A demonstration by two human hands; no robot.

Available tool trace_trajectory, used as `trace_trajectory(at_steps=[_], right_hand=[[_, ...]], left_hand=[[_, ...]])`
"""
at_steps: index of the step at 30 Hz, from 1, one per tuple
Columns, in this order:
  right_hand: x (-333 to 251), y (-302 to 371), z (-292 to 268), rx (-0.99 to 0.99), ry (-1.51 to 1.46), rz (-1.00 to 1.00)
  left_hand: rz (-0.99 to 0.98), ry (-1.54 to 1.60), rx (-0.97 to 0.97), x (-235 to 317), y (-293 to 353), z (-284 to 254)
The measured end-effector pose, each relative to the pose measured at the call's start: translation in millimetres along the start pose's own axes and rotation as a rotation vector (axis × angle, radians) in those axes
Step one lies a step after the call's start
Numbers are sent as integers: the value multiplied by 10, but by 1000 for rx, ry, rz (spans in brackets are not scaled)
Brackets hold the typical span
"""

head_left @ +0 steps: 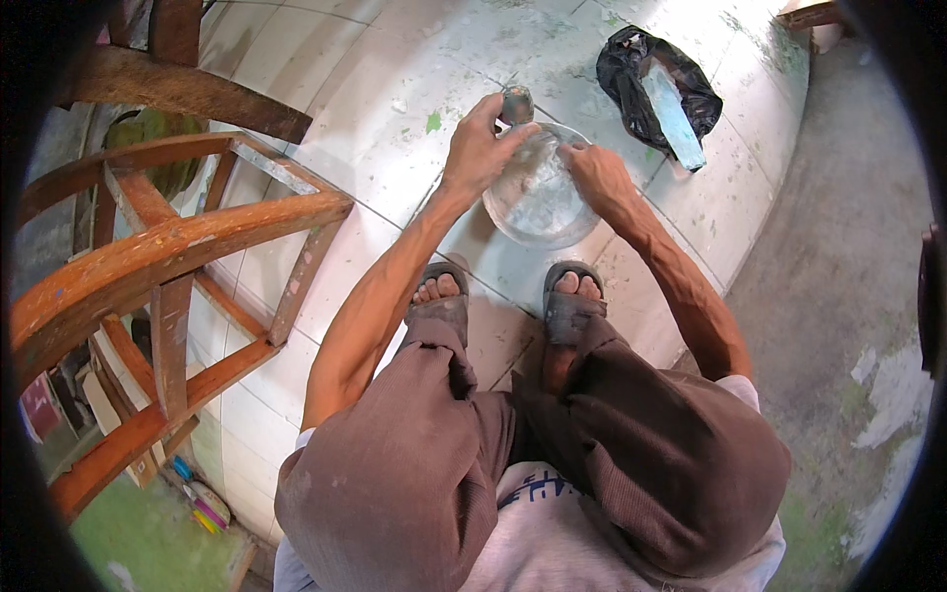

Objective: The person mixes a white powder with water in a metal bowl using a trowel, then applies the resulting paste to a wall. The person uses a trowel to scoop the powder, stir the mixture, and spread it onto the wall surface.

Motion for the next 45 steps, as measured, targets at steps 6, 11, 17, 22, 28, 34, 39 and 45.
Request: trace_trajectory(at_steps=[6,11,17,22,28,34,39,45], right_hand=[[-29,91,76,57,-118,-148],[-80,174,22,120,-105,-157],[-180,257,231,-146,-198,-199],[-246,283,7,-68,-214,-123],[-127,316,91,-162,-239,-186],[-110,171,-481,321,-470,44],[-495,246,-926,150,-238,-117],[-278,327,-787,-61,113,-101]], left_hand=[[-8,13,-6,14,2,-22],[-8,21,-9,13,19,-19],[7,6,-12,3,26,-6],[20,16,-12,75,49,-21],[-44,15,-86,115,50,-43],[-42,79,-143,171,103,-79],[-143,153,-199,240,221,1],[-107,-207,133,-221,376,-71]])
Point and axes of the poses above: each hand's wrist, its own y-axis away from the middle knuckle, its own z-axis out of the palm, x = y × z, the point moved 1 cm from there along -y, towards the middle knuckle, and after that the axes turned 3 degrees about z, right-handed, at the moved point
